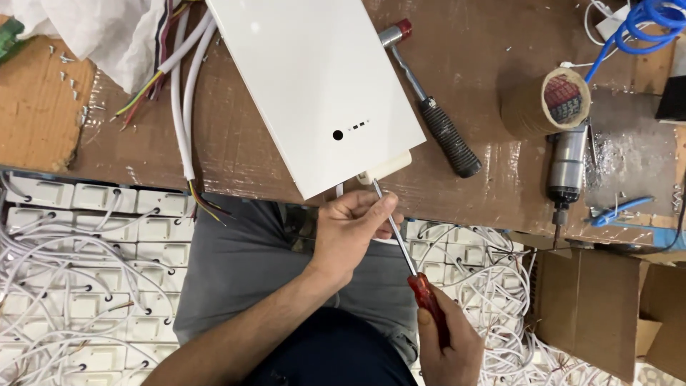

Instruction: The person uses a red-handled screwdriver to drive screws and secure a white cable connector to the side of a white plastic enclosure on the workbench, repositioning the enclosure and the cable while tightening multiple screws. At the end the person picks up a snack packet and opens it.

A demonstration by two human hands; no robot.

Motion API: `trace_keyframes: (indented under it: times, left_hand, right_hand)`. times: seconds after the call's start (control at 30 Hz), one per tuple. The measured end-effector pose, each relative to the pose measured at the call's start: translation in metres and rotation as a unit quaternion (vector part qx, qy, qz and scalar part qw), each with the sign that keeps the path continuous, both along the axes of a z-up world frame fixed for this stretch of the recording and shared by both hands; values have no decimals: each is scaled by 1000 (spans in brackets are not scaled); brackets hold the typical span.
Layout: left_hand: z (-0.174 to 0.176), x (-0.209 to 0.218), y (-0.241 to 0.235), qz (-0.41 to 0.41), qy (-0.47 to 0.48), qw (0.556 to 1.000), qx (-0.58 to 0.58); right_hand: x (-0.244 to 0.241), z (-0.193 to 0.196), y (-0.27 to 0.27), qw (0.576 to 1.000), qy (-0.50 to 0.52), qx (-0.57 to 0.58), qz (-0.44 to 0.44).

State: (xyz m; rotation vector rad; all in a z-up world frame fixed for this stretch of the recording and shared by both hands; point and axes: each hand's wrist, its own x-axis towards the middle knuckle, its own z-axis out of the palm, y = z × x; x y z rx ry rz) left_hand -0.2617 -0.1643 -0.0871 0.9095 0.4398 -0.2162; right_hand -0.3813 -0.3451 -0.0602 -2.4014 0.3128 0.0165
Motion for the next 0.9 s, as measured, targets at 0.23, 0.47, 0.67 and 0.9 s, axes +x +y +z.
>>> trace_keyframes:
  times: [0.23,0.47,0.67,0.9]
  left_hand:
    - [-9,0,9,-131,-67,988,-49]
    - [-7,1,-1,-28,-24,998,-50]
    - [-3,1,6,-52,-31,998,-20]
    - [-11,-1,2,-55,-49,997,-29]
  right_hand:
    - [28,-10,-32,801,232,539,-120]
    - [16,-2,-17,986,70,154,-1]
    - [15,-10,-24,979,75,189,-3]
    - [32,-10,-41,717,305,618,-103]
